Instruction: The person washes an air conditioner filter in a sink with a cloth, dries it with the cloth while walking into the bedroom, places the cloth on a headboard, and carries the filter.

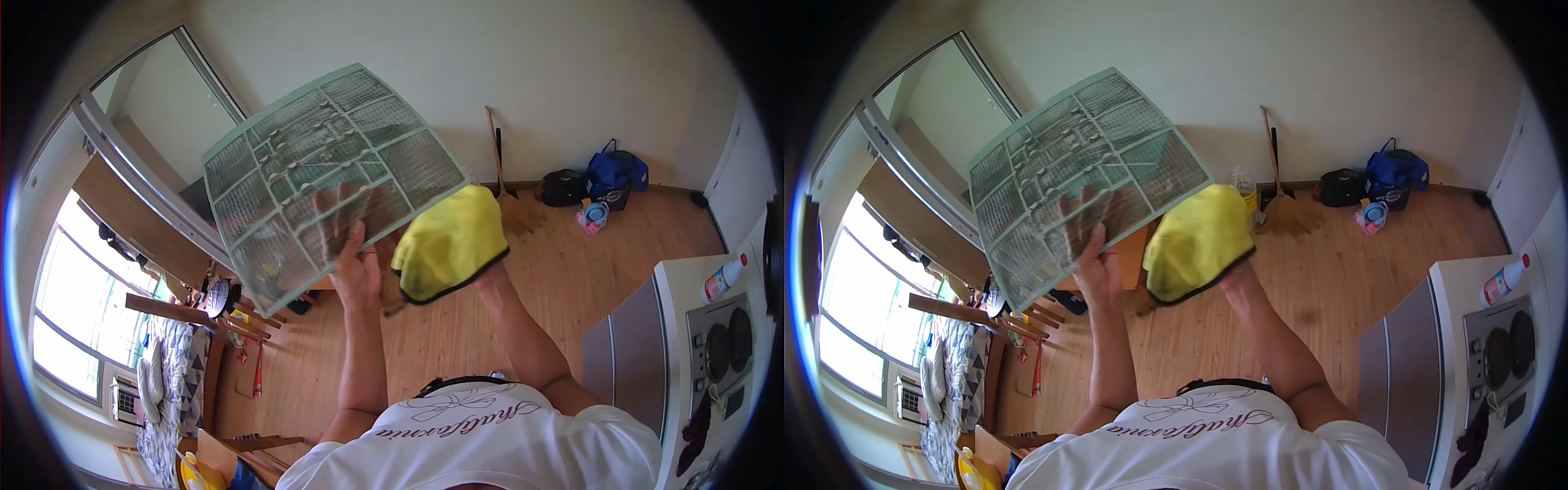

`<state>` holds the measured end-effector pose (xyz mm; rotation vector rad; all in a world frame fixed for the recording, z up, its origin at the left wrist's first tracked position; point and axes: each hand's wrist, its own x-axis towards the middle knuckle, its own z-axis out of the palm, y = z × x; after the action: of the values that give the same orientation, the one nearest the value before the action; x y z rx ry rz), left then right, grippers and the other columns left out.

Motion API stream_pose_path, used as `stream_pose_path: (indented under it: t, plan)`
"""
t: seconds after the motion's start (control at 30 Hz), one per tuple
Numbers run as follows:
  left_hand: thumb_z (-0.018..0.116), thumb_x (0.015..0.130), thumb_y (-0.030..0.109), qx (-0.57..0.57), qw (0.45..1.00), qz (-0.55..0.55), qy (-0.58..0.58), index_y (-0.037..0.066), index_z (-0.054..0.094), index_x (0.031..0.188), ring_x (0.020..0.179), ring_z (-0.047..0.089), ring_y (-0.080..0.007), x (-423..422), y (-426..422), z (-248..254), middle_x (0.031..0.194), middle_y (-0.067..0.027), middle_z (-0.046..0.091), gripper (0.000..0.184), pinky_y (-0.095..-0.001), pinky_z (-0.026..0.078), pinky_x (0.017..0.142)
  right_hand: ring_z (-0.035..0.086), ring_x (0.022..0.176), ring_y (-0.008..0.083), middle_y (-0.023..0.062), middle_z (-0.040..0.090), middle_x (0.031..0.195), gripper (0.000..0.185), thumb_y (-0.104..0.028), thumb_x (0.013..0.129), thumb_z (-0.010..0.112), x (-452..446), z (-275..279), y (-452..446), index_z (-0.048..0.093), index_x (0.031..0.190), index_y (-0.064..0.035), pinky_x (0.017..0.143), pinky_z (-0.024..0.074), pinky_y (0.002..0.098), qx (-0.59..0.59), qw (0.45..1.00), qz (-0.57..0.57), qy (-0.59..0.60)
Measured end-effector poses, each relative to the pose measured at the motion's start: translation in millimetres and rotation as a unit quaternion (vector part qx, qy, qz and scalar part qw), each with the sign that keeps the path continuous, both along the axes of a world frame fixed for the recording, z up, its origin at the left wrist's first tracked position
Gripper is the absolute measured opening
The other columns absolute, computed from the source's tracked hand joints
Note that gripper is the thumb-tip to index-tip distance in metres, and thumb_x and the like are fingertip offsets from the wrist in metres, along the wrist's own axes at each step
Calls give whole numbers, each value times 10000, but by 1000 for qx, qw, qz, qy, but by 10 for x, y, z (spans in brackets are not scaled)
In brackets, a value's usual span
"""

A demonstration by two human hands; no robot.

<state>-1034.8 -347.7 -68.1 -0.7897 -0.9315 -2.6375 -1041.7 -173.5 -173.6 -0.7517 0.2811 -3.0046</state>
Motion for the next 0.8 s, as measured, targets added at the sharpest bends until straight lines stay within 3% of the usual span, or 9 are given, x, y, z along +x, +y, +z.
stream_pose_path:
  t: [0.07, 0.13, 0.2, 0.3, 0.4, 0.5, 0.6, 0.73, 0.8]
  plan:
    - [441, 828, -117, -14, 1000, -9, 6, 111, 264, 1379, 1228, 387, -271, 10, 111, -49, 1373, -141, 349, 621, -389, 353, 1022, 524, 1073, 240, 83, 517, 1200, 399, -310, 918, 453, 10, 265, -325, 438, 1237, -70, 897, 453, 386, -37, 998, -20, -47]
    - [450, 831, -106, 6, 998, -6, -67, 118, 204, 1399, 1239, 375, -281, -47, 233, -268, 1400, -134, 306, 658, -396, 340, 1026, 575, 967, 189, 84, 564, 1100, 300, -181, 897, 523, 47, 588, -471, 491, 1150, -23, 811, 495, 307, 112, 959, -226, -128]
    - [471, 828, -97, -23, 999, -40, -9, 126, 164, 1410, 1261, 344, -273, 168, 332, -130, 1418, -134, 276, 695, -388, 315, 1039, 594, 845, 158, 97, 588, 989, 189, 4, 876, 457, -135, 694, -460, 522, 1052, 29, 740, 490, 268, 70, 923, -346, -157]
    - [493, 822, -93, -64, 998, -18, 3, 124, 153, 1412, 1297, 280, -257, 232, 439, -214, 1416, -145, 275, 715, -364, 280, 1057, 591, 856, 153, 90, 596, 965, 167, 4, 867, 478, -297, 540, -366, 543, 1019, 31, 756, 484, 262, 65, 912, -385, -130]
    - [495, 826, -83, -72, 997, -14, 7, 116, 146, 1413, 1284, 305, -288, 215, 392, -166, 1412, -151, 277, 711, -378, 282, 1054, 600, 799, 146, 84, 609, 933, 134, -36, 871, 510, -321, 613, -360, 563, 970, 37, 713, 495, 252, -14, 910, -396, -123]
    - [501, 828, -67, -83, 996, -29, 17, 108, 152, 1411, 1262, 336, -332, 327, 390, -63, 1410, -157, 277, 701, -395, 287, 1051, 625, 720, 162, 98, 624, 941, 177, 18, 865, 467, -372, 601, -95, 565, 1007, 60, 629, 522, 258, 50, 890, -364, -270]
    - [508, 826, -55, -91, 995, -31, 15, 104, 152, 1410, 1239, 361, -368, 335, 370, -51, 1407, -170, 277, 703, -416, 292, 1046, 638, 752, 179, 110, 629, 953, 193, 20, 862, 475, -381, 576, -27, 560, 1031, 62, 649, 534, 272, 8, 921, -353, -164]
    - [512, 816, -64, -109, 994, -16, -13, 106, 142, 1413, 1241, 356, -371, 276, 303, -122, 1405, -182, 274, 722, -425, 310, 1034, 641, 766, 192, 113, 626, 963, 175, -6, 867, 484, -595, 384, 243, 571, 1014, 33, 635, 537, 268, -2, 942, -298, -155]
    - [515, 803, -78, -87, 996, -28, 22, 102, 160, 1409, 1237, 356, -381, 324, 251, -12, 1406, -190, 266, 725, -425, 335, 1018, 629, 766, 184, 76, 626, 939, 165, -77, 874, 523, -599, 329, 344, 580, 1006, 3, 658, 520, 282, 46, 937, -313, -148]
